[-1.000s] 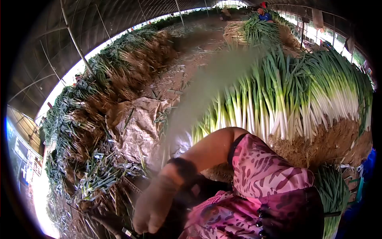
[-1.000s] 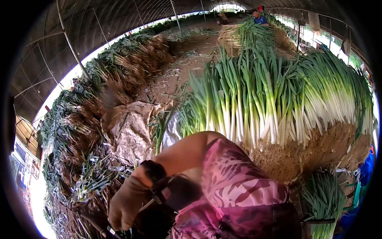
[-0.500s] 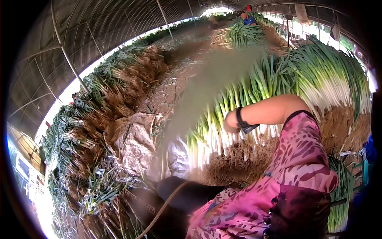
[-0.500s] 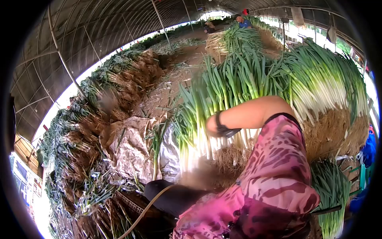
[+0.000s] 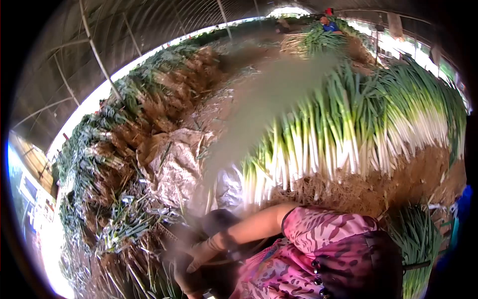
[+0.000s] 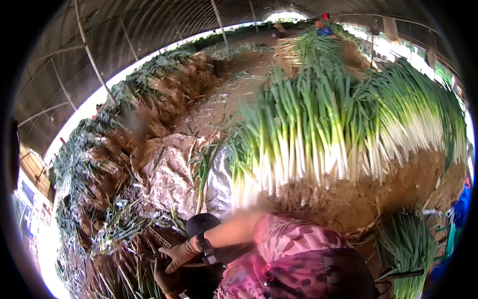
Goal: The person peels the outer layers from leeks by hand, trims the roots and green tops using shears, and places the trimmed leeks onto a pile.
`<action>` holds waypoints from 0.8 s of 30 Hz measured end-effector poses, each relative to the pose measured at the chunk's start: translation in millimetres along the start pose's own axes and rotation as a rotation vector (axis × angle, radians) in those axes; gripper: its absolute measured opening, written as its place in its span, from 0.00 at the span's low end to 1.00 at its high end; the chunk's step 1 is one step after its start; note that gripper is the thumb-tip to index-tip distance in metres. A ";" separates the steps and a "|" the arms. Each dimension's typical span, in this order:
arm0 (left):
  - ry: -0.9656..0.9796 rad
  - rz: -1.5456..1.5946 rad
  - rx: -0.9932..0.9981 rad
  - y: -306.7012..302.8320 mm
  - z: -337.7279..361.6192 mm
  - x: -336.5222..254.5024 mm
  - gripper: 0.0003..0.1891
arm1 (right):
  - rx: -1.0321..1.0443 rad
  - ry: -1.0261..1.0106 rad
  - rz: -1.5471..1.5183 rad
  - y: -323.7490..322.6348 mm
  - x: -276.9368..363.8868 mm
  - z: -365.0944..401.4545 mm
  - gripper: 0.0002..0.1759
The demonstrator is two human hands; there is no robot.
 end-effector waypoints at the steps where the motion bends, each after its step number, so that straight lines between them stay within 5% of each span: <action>1: 0.135 -0.518 0.051 -12.3 5.9 7.6 0.21 | 0.029 0.023 -0.084 8.8 -12.1 -13.6 0.56; 2: 0.256 -1.037 0.115 -8.7 10.6 4.8 0.23 | 0.074 0.054 -0.132 13.3 -22.6 -23.0 0.56; 3: 0.181 -0.813 0.107 -16.5 9.7 7.1 0.23 | 0.111 0.086 -0.179 15.5 -33.7 -30.7 0.56; 6: -0.489 0.293 -0.147 -17.2 15.5 17.6 0.22 | 0.186 0.158 -0.289 23.7 -66.4 -42.8 0.54; 7: -0.565 0.318 -0.167 -24.2 12.5 21.8 0.23 | 0.154 0.130 -0.239 34.3 -91.8 -50.1 0.51; 10: -0.346 -0.516 0.149 -24.7 -4.4 2.6 0.22 | 0.014 0.094 -0.033 40.6 -129.3 -57.3 0.48; 11: -0.620 -0.078 -0.022 -35.2 -1.6 30.8 0.20 | -0.005 0.174 0.045 34.3 -129.0 -54.9 0.47; 14: -0.697 -0.293 0.044 -97.3 -17.4 97.9 0.28 | 0.008 0.519 0.049 14.3 -135.4 -38.9 0.45; 16: -0.621 -0.988 -0.213 -137.3 -24.5 86.2 0.25 | 0.072 0.879 -0.170 21.1 -164.5 -24.0 0.42; 18: -0.667 -1.558 -0.432 -176.3 -25.0 110.9 0.30 | 0.158 0.821 0.108 23.5 -167.1 -29.0 0.36; 19: -0.691 -1.676 -0.345 -203.0 -24.4 154.7 0.28 | 0.198 0.788 0.249 24.5 -168.0 -31.2 0.33; 24: -0.770 -1.624 -0.090 -125.5 -39.2 168.3 0.19 | 0.135 0.786 0.299 50.6 -191.4 -46.0 0.23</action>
Point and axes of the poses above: each hand's wrist, its own z-axis away from the middle knuckle, its own y-axis out of the palm, x = y × z, the point moved 7 cm from there along -z, towards the middle knuckle, and after that the axes turned 1 degree about -y, right-handed, at the moved point
